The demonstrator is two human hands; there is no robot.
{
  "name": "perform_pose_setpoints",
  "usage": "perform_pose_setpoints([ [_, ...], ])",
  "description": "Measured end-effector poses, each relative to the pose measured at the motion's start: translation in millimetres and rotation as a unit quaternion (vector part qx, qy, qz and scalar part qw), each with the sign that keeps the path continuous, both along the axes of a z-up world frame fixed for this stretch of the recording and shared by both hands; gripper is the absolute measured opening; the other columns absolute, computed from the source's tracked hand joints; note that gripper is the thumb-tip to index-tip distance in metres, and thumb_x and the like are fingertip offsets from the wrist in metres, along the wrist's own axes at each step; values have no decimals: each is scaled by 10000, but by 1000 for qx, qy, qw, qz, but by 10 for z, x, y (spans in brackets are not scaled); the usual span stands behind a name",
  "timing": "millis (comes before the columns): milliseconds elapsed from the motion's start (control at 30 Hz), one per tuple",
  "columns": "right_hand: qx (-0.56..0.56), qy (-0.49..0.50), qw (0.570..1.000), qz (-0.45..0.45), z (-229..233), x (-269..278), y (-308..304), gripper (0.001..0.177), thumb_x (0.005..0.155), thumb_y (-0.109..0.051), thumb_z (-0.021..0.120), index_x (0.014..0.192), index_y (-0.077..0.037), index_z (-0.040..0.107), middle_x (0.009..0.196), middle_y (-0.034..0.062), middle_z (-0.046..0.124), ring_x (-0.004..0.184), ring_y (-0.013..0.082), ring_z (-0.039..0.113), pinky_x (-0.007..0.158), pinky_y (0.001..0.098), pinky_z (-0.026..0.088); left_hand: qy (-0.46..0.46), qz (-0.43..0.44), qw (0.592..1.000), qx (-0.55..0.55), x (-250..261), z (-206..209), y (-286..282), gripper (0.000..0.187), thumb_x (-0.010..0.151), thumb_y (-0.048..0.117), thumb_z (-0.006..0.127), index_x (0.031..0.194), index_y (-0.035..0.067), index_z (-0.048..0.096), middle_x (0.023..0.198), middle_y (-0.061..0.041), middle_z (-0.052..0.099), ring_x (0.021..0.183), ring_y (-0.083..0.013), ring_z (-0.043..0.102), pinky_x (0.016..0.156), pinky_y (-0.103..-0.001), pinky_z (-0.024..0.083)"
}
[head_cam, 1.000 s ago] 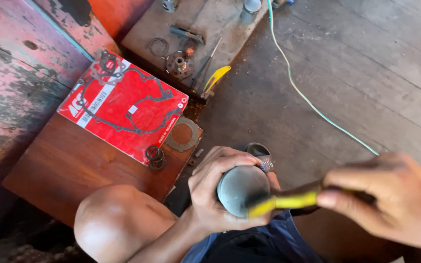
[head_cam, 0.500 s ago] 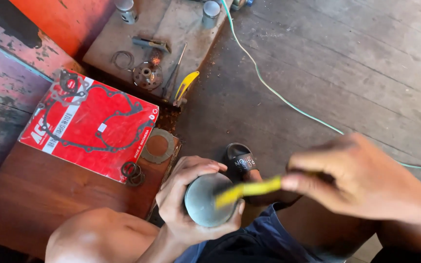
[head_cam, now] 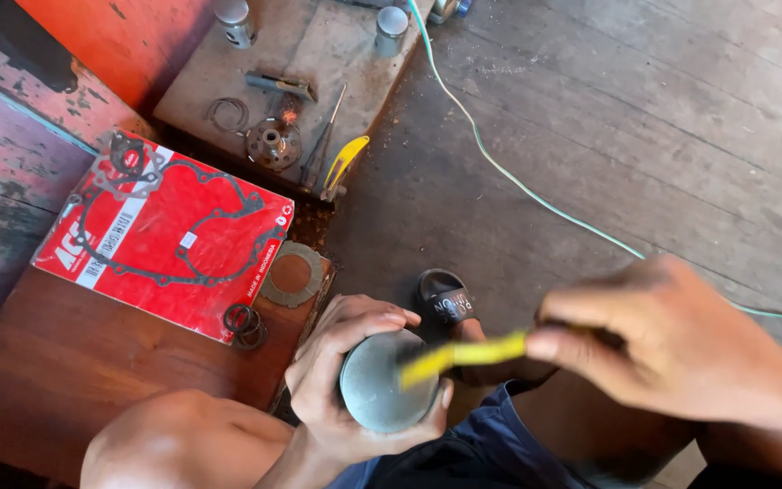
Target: The person holds a cylindrical metal part in their left hand and scrubs its surface with a yellow-handled brush in their right hand. The person rotates the part to clean different areas while seated in a workshop environment.
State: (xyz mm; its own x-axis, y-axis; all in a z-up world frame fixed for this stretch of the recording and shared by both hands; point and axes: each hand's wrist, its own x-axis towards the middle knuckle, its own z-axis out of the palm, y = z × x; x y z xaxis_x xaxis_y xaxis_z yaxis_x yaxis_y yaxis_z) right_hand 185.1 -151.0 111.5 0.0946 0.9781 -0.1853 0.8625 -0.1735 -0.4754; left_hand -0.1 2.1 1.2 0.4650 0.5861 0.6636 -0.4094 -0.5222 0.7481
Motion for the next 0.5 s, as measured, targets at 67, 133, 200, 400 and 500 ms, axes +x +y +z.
perform_pose_setpoints([
  [67,4,-74,994,-75,12,33,13,289,921,-432,686,706,-239,683,454,-20,511,373,186,384,400,325,330,-4,-2,1000,-6,13,-2,8,473,757,255,816,1070,-17,588,933,-164,729,804,-267,743,777,-345,615],
  [133,-5,-25,999,-30,0,7,14,322,954,-422,667,708,-216,650,474,5,499,375,219,408,405,344,316,-3,-7,1000,0,-4,-12,23,469,765,275,801,1070,-12,589,935,-157,728,811,-268,745,779,-351,618],
  [200,-16,25,999,12,-25,33,20,355,988,-411,648,710,-192,618,495,30,487,377,251,432,410,363,302,0,-15,1000,3,-14,-44,12,467,773,295,786,1070,-7,590,936,-151,727,817,-269,748,781,-356,621],
  [400,2,41,999,-4,21,33,64,345,963,-385,663,673,-201,649,438,7,479,330,195,455,388,340,308,9,-3,1000,-13,-13,-23,2,459,742,235,815,1064,-4,593,916,-155,726,815,-256,746,785,-340,633],
  [500,9,1,999,-31,8,34,30,327,950,-419,654,687,-226,681,427,-21,491,330,139,411,364,314,307,12,-11,1000,-24,-34,-40,-16,487,731,245,827,1073,-12,595,919,-166,718,833,-262,742,801,-339,627],
])
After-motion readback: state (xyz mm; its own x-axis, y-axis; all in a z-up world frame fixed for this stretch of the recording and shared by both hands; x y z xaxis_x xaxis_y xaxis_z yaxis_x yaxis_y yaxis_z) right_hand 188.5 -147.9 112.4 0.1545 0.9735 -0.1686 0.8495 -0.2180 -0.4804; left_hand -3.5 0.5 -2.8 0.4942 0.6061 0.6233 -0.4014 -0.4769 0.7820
